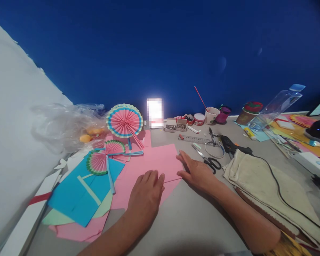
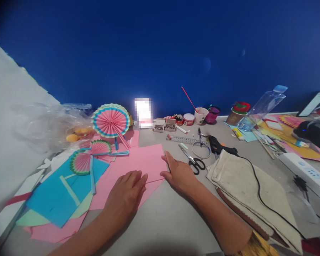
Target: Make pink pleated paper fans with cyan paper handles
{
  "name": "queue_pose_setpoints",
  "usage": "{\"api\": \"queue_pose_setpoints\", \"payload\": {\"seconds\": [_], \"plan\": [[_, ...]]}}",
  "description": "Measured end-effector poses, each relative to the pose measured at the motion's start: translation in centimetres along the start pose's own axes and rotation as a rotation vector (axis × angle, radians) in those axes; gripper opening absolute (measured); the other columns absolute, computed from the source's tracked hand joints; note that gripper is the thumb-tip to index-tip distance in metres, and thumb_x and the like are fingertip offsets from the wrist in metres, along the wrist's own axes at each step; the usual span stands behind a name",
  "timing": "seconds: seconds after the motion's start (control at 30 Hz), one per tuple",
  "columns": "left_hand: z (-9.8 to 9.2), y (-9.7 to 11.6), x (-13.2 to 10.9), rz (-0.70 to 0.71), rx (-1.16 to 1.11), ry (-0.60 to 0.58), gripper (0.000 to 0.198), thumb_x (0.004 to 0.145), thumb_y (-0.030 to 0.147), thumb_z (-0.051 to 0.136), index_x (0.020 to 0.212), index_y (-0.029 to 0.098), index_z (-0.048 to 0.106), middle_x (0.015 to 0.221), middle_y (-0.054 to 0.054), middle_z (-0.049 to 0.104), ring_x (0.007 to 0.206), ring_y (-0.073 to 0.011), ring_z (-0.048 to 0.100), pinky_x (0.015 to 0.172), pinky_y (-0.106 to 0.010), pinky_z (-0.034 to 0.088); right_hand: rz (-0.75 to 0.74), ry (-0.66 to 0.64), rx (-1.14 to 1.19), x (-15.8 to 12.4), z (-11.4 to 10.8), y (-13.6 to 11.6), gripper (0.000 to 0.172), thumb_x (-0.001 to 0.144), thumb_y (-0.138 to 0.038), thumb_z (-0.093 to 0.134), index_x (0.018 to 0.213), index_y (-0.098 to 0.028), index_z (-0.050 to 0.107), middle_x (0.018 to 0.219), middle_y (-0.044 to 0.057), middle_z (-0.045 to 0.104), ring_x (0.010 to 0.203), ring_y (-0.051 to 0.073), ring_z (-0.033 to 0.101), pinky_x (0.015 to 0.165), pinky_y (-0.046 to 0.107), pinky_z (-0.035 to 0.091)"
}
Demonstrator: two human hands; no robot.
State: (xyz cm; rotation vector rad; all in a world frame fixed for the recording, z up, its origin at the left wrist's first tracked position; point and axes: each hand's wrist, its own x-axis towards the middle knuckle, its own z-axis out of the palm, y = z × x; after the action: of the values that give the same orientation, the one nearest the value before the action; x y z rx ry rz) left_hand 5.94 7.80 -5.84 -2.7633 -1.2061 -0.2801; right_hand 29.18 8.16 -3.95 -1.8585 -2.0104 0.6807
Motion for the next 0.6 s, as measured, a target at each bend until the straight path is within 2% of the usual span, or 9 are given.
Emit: {"api": "queue_pose_setpoints", "payload": {"seconds": [0.4,0.53,0.6], "plan": [[0.37,0.44,-0.25,0.021,0.096,0.117,0.032,0.096,0.011,0.051,0.126,0.013,0.063,0.114,-0.015,0.068,0.109,-0.0312,0.061,0.082,-0.044,0.051,0.008,-0.002,-0.035,0.04,-0.33,-0.33,0.063,0.091,-0.030,0.063,0.149,-0.021,0.040,0.146,0.008,0.060,0.119,0.031,0.067,0.094,0.043,0.051],[0.56,0.64,-0.57,-0.002,0.068,0.117,0.034,0.096,0.012,0.051,0.128,0.015,0.062,0.120,-0.016,0.068,0.115,-0.0316,0.061,0.088,-0.045,0.050,0.009,0.004,-0.041,-0.04,-0.35,-0.41,0.060,0.091,-0.031,0.063,0.147,-0.023,0.044,0.145,0.007,0.062,0.116,0.031,0.069,0.092,0.041,0.052],[0.61,0.82,-0.99,-0.012,0.051,0.116,0.036,0.098,0.020,0.052,0.133,0.015,0.059,0.129,-0.017,0.066,0.123,-0.0329,0.058,0.094,-0.047,0.048,0.001,0.007,-0.046,-0.05,-0.28,-0.38,0.058,0.091,-0.031,0.063,0.146,-0.023,0.045,0.143,0.007,0.063,0.114,0.031,0.069,0.090,0.041,0.052]]}}
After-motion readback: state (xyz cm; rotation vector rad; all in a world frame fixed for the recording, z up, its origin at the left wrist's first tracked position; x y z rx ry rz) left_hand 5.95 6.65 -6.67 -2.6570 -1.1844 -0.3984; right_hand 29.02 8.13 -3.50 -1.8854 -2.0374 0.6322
